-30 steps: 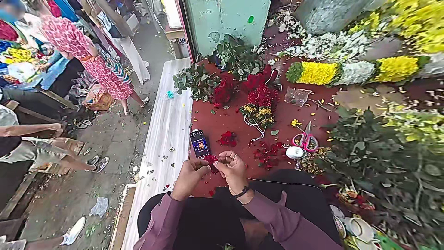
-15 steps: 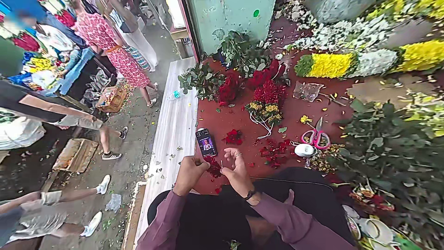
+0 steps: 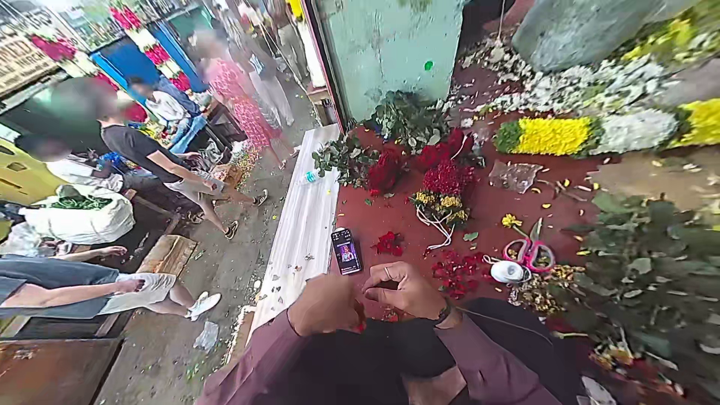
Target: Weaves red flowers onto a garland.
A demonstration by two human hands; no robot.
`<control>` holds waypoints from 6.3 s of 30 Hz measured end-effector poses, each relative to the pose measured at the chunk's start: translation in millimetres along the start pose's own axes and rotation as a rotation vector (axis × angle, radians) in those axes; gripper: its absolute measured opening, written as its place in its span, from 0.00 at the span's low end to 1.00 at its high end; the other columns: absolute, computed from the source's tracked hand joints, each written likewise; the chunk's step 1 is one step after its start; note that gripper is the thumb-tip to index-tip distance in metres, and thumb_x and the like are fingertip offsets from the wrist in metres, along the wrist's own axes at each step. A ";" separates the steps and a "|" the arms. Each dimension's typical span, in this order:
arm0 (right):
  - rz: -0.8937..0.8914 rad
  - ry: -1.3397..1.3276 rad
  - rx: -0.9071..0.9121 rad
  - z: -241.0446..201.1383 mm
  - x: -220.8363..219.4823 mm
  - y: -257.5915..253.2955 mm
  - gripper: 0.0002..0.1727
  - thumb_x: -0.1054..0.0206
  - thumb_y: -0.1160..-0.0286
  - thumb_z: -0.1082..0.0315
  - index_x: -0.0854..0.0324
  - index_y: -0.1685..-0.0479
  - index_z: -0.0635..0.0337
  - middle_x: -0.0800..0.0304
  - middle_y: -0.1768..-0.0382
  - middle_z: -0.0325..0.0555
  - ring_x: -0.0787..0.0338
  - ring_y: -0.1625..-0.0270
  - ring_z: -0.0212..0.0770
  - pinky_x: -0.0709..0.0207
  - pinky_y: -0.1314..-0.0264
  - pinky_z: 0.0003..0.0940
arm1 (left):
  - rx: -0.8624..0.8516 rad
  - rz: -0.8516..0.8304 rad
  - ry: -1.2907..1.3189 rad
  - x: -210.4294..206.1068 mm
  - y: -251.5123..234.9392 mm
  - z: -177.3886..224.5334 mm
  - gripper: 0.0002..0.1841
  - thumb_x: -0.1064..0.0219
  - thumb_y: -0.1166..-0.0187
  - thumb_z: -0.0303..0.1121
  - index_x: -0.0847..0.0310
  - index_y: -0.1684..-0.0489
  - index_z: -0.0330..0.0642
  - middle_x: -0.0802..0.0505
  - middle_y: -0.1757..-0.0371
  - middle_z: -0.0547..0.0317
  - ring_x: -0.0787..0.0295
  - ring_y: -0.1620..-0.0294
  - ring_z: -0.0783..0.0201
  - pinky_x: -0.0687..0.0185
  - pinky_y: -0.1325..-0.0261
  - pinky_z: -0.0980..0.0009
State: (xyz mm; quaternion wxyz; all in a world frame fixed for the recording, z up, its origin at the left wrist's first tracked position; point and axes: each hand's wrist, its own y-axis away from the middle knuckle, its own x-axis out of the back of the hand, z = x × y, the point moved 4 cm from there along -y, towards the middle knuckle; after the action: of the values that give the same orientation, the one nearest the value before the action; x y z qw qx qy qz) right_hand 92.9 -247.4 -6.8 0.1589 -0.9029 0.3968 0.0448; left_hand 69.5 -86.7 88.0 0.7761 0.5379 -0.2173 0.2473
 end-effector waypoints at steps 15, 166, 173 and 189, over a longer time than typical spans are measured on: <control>0.126 -0.190 0.000 7.2 7.5 8.9 0.06 0.28 0.26 0.72 0.06 0.62 0.64 0.04 0.64 0.43 0.10 0.65 0.30 0.15 0.61 0.28 | -0.076 0.571 0.341 13.6 -27.4 -34.7 0.11 0.30 0.23 0.44 0.08 0.64 0.49 0.06 0.70 0.67 0.09 0.69 0.70 0.10 0.60 0.60; 0.801 -0.277 -0.387 72.5 -53.7 32.4 0.18 0.22 0.38 0.82 0.18 0.47 0.74 0.12 0.70 0.56 0.13 0.77 0.42 0.18 0.81 0.32 | -0.075 0.513 1.112 -100.1 -38.5 -87.2 0.09 0.28 0.22 0.32 0.04 0.54 0.40 0.03 0.62 0.59 0.08 0.63 0.68 0.13 0.59 0.69; 0.795 -0.214 -0.398 77.7 -60.5 32.9 0.22 0.20 0.41 0.80 0.18 0.44 0.71 0.12 0.70 0.52 0.16 0.75 0.38 0.22 0.78 0.30 | -0.098 0.511 1.043 -98.1 -38.7 -87.1 0.09 0.22 0.25 0.38 0.03 0.58 0.43 0.02 0.64 0.61 0.05 0.61 0.68 0.08 0.53 0.67; 0.457 0.600 -0.359 65.0 -39.1 24.7 0.39 0.21 0.43 0.58 0.23 0.23 0.48 0.18 0.29 0.40 0.19 0.30 0.42 0.24 0.27 0.51 | 0.160 0.621 0.872 -79.0 -34.5 -109.2 0.08 0.21 0.39 0.40 0.09 0.81 0.50 0.12 0.76 0.66 0.17 0.72 0.68 0.21 0.68 0.65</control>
State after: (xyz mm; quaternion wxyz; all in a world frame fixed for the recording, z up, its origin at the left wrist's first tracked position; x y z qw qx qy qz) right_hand 51.1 -214.7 -66.3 -0.1378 -0.7780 0.6015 -0.1179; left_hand 36.7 -6.0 -20.5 0.6414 0.3533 -0.0042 0.6810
